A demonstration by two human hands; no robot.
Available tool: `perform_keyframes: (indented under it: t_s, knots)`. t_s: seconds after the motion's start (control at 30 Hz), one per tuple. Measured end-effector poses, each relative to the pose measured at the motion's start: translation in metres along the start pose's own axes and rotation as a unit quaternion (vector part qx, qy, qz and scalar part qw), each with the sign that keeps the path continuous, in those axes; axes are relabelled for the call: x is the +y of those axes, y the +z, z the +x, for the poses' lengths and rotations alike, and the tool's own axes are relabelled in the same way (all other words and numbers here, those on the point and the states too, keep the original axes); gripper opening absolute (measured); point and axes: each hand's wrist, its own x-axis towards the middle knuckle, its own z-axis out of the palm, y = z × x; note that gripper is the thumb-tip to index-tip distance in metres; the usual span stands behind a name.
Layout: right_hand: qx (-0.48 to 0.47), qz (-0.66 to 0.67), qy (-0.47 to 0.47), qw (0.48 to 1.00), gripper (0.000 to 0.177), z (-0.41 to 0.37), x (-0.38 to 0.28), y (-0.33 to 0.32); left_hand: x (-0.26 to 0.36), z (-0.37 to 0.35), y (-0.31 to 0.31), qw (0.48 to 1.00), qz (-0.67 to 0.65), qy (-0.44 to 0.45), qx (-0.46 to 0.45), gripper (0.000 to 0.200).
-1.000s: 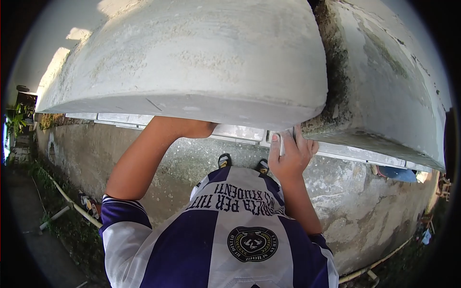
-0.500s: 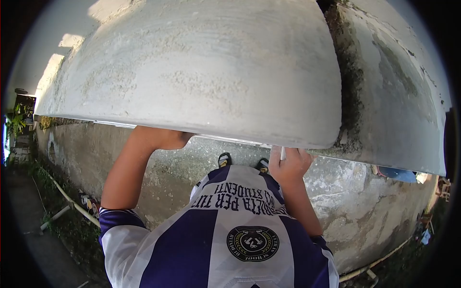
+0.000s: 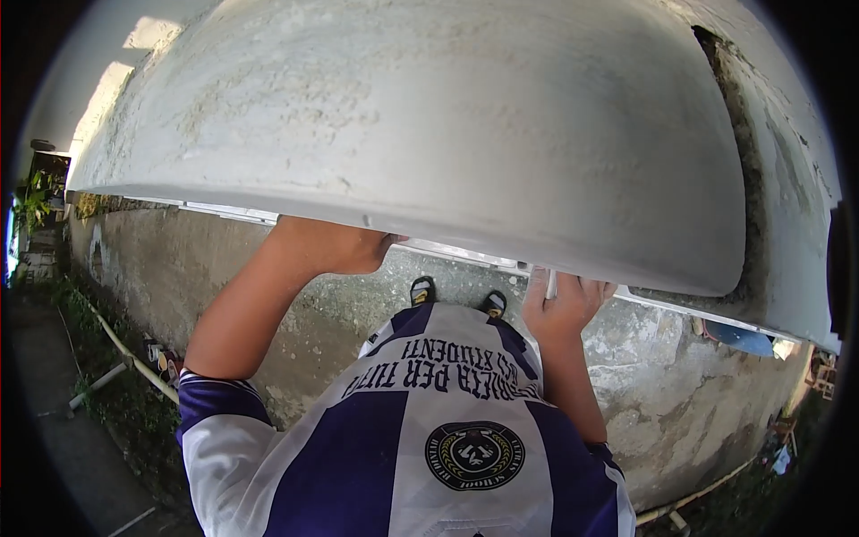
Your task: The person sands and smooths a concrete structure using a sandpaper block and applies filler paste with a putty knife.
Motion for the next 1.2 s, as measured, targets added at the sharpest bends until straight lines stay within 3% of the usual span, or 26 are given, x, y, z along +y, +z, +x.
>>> perform_keyframes:
  t_s: [0.13, 0.2, 0.3, 0.5, 0.73, 0.83, 1.0, 1.13, 1.2]
  knots:
    - [0.0, 0.016, 0.007, 1.0, 0.029, -0.003, 0.004, 0.003, 0.006, 0.022, 0.018, 0.998, -0.051, 0.023, 0.033, 0.023]
    - [-0.012, 0.018, 0.018, 1.0, 0.029, -0.004, 0.002, 0.002, 0.004, 0.026, 0.019, 0.988, -0.142, 0.002, -0.055, 0.026]
    - [-0.015, 0.014, 0.027, 0.999, 0.029, -0.003, -0.001, 0.002, 0.002, 0.003, 0.011, 0.996, -0.084, 0.004, 0.0, 0.029]
    - [-0.003, 0.005, 0.022, 1.0, 0.03, -0.004, 0.001, 0.003, -0.028, -0.039, -0.017, 0.992, -0.071, -0.059, -0.084, 0.033]
    - [0.009, 0.017, 0.007, 1.0, 0.028, 0.004, -0.002, -0.001, 0.027, 0.034, 0.017, 0.99, -0.128, 0.005, -0.055, 0.027]
    - [0.011, -0.009, 0.0, 1.0, 0.027, 0.002, -0.001, 0.0, 0.04, 0.055, 0.024, 0.992, -0.094, 0.014, -0.083, 0.022]
    - [0.01, 0.011, -0.002, 1.0, 0.029, 0.003, -0.003, -0.002, 0.001, 0.006, 0.005, 0.993, -0.106, -0.024, -0.038, 0.023]
    - [-0.02, 0.082, 0.072, 0.994, 0.032, -0.011, 0.008, 0.006, -0.022, -0.043, -0.024, 0.975, -0.105, -0.138, -0.135, 0.032]
    - [0.021, 0.058, 0.012, 0.998, 0.031, -0.015, 0.019, 0.013, -0.018, -0.041, -0.019, 0.989, -0.091, -0.085, -0.084, 0.033]
